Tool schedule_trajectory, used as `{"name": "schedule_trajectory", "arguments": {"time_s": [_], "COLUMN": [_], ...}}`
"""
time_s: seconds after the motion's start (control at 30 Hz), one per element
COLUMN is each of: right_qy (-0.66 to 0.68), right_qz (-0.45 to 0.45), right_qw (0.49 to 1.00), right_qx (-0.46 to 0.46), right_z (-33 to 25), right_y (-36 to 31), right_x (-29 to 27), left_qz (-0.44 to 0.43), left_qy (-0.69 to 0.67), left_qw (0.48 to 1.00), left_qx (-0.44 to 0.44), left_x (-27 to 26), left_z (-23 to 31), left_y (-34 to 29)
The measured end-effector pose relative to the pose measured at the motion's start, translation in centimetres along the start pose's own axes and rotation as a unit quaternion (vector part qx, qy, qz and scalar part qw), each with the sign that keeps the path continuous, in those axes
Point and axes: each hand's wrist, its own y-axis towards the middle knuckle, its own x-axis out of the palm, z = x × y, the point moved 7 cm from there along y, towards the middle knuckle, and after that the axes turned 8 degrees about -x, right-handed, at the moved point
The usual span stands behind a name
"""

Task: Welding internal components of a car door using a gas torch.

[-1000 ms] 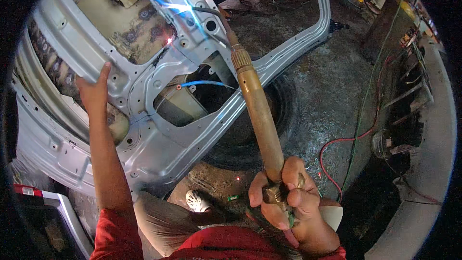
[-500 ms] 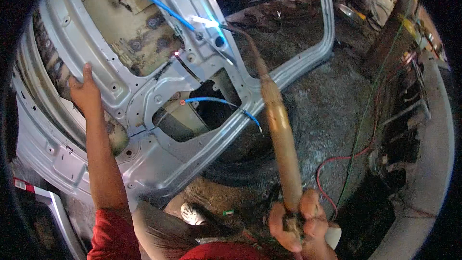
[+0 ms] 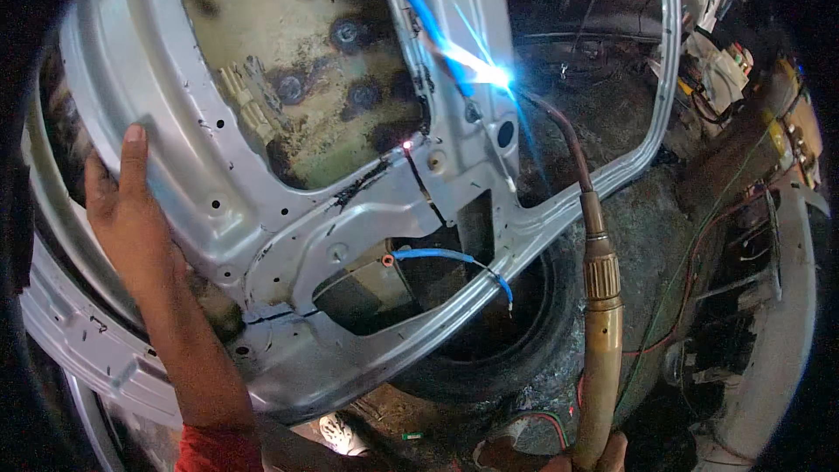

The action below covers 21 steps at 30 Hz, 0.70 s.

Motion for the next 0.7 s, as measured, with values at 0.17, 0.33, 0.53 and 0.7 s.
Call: {"name": "schedule_trajectory", "arguments": {"time_s": [0.17,0.33,0.53,0.7], "right_qy": [0.032,0.002,-0.06,-0.089], "right_qz": [-0.056,-0.026,0.022,0.064], "right_qw": [0.992,0.992,0.989,0.984], "right_qx": [0.105,0.123,0.133,0.142], "right_z": [2.0,3.8,4.7,5.8], "right_y": [2.2,2.7,3.0,3.0], "right_x": [-0.2,-2.4,-3.7,-5.5], "left_qz": [-0.011,-0.015,0.114,0.066], "left_qy": [0.0,0.021,0.174,0.12], "left_qw": [1.0,1.0,0.975,0.99], "left_qx": [0.022,0.016,0.075,0.011], "left_x": [-0.1,-0.3,-0.9,-1.6], "left_z": [-0.1,-0.8,0.2,-2.6], "left_y": [0.4,0.3,-0.3,1.5]}}
